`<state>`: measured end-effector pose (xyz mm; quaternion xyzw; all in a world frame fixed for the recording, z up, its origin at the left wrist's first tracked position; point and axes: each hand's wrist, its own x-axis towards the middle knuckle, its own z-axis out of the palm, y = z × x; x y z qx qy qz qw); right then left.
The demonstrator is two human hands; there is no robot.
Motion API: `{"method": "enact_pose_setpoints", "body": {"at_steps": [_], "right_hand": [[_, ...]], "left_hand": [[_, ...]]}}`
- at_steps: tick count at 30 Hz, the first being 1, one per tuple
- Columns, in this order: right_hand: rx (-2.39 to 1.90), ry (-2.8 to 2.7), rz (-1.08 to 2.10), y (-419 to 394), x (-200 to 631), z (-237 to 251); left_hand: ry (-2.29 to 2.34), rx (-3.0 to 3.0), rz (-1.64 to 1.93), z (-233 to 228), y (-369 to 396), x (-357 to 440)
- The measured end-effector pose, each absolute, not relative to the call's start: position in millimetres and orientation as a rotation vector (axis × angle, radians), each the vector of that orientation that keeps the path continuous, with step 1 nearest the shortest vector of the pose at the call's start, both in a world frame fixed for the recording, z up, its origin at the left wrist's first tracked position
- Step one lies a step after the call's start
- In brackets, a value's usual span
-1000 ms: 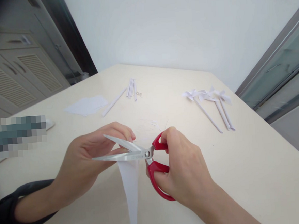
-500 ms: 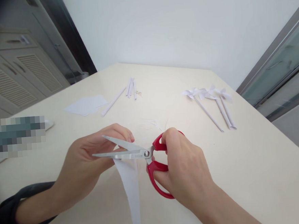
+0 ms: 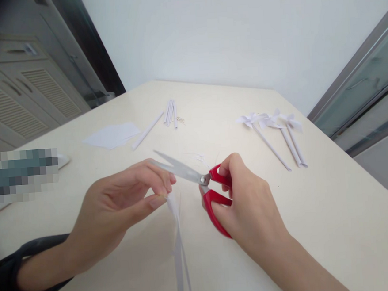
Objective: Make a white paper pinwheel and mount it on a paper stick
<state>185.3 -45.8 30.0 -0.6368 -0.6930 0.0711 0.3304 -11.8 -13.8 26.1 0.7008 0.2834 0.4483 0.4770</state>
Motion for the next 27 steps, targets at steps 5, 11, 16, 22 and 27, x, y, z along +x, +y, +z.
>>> {"method": "enact_pose_setpoints", "body": {"at_steps": [5, 11, 16, 22, 27], "right_hand": [[-1.819, -1.87, 0.246, -28.3, 202.7, 14.7], [-1.853, -2.133, 0.235, -21.6, 206.1, 0.0], [-1.832, -2.154, 0.329, -23.1, 205.7, -3.8], [-1.789, -2.155, 0.356, -28.3, 205.3, 8.9], [-1.463, -2.05, 0.254, -42.5, 186.7, 20.0]], "left_hand": [[0.655, 1.684, 1.055, 27.6, -13.1, -10.4], [0.811, 1.689, 0.889, 27.4, -10.3, -10.1], [0.864, 1.722, 0.786, 25.5, -6.9, -7.3], [0.894, 1.741, 0.731, 17.7, -3.4, -4.7], [0.932, 1.766, 0.695, 12.4, -0.5, -5.7]]}}
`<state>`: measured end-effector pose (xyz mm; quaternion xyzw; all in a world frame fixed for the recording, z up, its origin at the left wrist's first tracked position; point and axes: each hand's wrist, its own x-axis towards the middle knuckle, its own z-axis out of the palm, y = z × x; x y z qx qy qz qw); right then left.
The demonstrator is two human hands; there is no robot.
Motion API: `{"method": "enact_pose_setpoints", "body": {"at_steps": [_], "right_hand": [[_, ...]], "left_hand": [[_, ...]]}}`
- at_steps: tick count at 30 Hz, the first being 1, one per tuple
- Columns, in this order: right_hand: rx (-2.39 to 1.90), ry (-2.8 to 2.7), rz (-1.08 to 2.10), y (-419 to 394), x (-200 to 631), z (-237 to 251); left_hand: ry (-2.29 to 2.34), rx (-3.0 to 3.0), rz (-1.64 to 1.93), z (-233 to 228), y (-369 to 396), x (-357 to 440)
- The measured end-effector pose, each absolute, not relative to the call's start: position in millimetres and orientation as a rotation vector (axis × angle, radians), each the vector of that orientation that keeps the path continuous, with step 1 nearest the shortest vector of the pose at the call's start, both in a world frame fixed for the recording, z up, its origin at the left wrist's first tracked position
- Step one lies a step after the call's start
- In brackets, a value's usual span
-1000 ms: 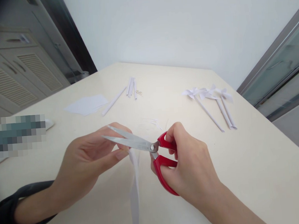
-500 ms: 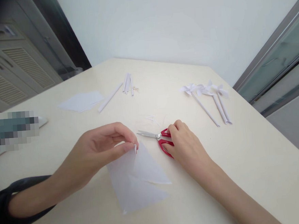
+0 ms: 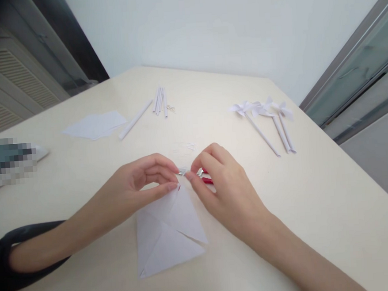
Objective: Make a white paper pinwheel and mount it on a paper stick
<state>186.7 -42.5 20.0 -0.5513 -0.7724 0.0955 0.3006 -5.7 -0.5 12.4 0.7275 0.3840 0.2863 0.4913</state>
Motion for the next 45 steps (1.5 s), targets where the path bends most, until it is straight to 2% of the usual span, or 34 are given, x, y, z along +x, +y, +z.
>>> {"method": "enact_pose_setpoints", "body": {"at_steps": [9, 17, 22, 34, 45], "right_hand": [[-1.377, -2.124, 0.166, -46.4, 174.5, 5.4], [-1.289, -2.181, -0.052, -47.5, 173.3, 5.0], [-1.289, -2.182, -0.035, -45.6, 172.9, 4.2], [-1.368, -1.936, 0.541, -43.1, 177.2, 13.0], [-1.385, -1.716, 1.007, -41.4, 180.5, 18.1]], "left_hand": [[0.926, 1.778, 0.665, 11.5, -1.3, -4.6], [0.933, 1.766, 0.689, 11.8, -1.6, -3.9], [0.92, 1.777, 0.692, 12.5, -2.0, -4.8], [0.937, 1.855, 0.697, 12.6, -1.9, -5.3], [0.878, 1.845, 0.471, 13.4, -3.8, -3.2]]}}
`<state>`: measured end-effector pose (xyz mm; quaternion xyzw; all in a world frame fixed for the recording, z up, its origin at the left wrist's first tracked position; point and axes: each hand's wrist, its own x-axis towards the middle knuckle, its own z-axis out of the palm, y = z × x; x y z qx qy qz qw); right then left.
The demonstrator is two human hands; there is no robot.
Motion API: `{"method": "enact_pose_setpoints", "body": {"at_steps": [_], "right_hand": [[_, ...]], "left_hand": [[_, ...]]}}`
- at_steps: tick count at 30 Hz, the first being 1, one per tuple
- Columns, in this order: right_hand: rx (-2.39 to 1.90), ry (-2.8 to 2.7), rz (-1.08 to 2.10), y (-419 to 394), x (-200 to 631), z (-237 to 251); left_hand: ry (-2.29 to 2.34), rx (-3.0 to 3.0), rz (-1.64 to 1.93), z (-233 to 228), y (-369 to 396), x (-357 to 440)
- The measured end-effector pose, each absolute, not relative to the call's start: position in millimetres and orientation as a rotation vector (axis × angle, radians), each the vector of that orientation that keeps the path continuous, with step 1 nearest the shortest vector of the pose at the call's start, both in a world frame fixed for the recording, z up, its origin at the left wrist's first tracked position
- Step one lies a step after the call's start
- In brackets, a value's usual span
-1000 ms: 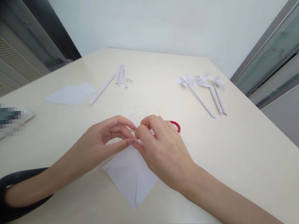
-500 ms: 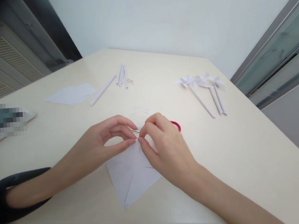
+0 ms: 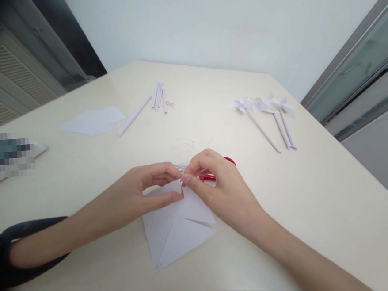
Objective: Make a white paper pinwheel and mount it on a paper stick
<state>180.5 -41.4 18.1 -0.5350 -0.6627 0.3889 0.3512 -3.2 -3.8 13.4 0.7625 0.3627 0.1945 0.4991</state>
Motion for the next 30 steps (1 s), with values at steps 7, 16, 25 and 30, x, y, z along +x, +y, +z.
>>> {"method": "enact_pose_setpoints", "body": {"at_steps": [7, 16, 25, 30], "right_hand": [[-1.508, -1.622, 1.022, -35.7, 191.0, 18.6], [-1.623, -1.842, 1.195, -27.8, 227.6, 30.2], [-1.514, -1.728, 1.27, -26.9, 226.4, 36.4], [-1.45, -1.74, 1.324, -30.3, 215.6, 31.7]], "left_hand": [[0.913, 1.838, 0.535, 14.3, -1.1, -4.7], [0.906, 1.439, 0.705, 16.3, -0.6, -1.9], [0.944, 1.417, 0.404, 12.5, -0.6, 2.7], [0.908, 1.446, 0.426, 13.8, -2.2, 4.5]]}}
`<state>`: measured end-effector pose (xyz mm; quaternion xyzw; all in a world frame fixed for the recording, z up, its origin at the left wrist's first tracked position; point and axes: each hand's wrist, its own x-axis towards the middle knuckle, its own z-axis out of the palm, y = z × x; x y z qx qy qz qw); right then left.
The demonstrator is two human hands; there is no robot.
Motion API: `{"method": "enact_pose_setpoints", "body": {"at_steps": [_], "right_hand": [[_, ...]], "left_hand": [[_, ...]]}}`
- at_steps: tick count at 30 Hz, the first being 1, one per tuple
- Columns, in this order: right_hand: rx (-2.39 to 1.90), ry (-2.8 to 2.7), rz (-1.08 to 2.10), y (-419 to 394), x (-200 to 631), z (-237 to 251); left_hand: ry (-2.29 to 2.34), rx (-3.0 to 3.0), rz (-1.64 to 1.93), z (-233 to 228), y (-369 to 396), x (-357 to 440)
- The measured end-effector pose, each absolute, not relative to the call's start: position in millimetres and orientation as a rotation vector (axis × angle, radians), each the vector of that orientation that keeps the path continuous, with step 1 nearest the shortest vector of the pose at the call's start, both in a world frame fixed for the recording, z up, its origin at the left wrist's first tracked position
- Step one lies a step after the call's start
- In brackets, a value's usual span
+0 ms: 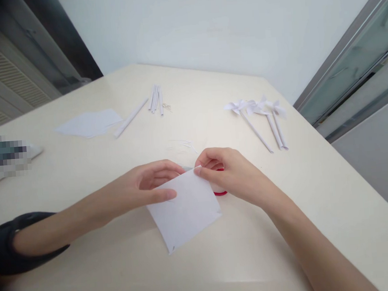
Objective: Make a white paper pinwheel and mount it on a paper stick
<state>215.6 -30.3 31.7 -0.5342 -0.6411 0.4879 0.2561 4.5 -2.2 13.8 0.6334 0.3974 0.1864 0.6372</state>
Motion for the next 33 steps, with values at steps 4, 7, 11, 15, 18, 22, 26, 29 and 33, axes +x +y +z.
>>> {"method": "enact_pose_setpoints", "body": {"at_steps": [4, 7, 11, 15, 18, 22, 26, 29, 33], "right_hand": [[-1.4, -1.756, 1.297, -33.9, 202.0, 27.6], [-1.393, -1.793, 1.256, -35.5, 196.3, 26.8], [-1.374, -1.818, 1.239, -36.1, 196.6, 27.4], [-1.373, -1.825, 1.205, -37.3, 196.7, 27.4], [-1.367, -1.852, 1.143, -38.5, 194.3, 26.8], [-1.385, -1.906, 1.029, -40.0, 190.4, 26.0], [-1.378, -1.921, 0.968, -40.9, 188.1, 25.6], [-1.344, -1.92, 0.942, -41.0, 187.4, 25.3], [-1.272, -1.932, 0.9, -40.5, 186.2, 25.1]], "left_hand": [[0.954, 1.419, 0.452, 15.0, -0.9, 3.7], [0.931, 1.414, 0.468, 14.1, 0.0, 3.2], [0.924, 1.424, 0.492, 13.6, 0.1, 3.2], [0.926, 1.413, 0.526, 13.3, -0.7, 3.1], [0.921, 1.413, 0.538, 12.2, -0.5, 2.7], [0.889, 1.442, 0.528, 12.1, 1.2, 0.6], [0.824, 1.462, 0.502, 11.5, 1.7, -1.1], [0.828, 1.47, 0.539, 8.6, 1.3, 0.2], [0.812, 1.472, 0.548, 4.2, 1.6, 2.3]]}}
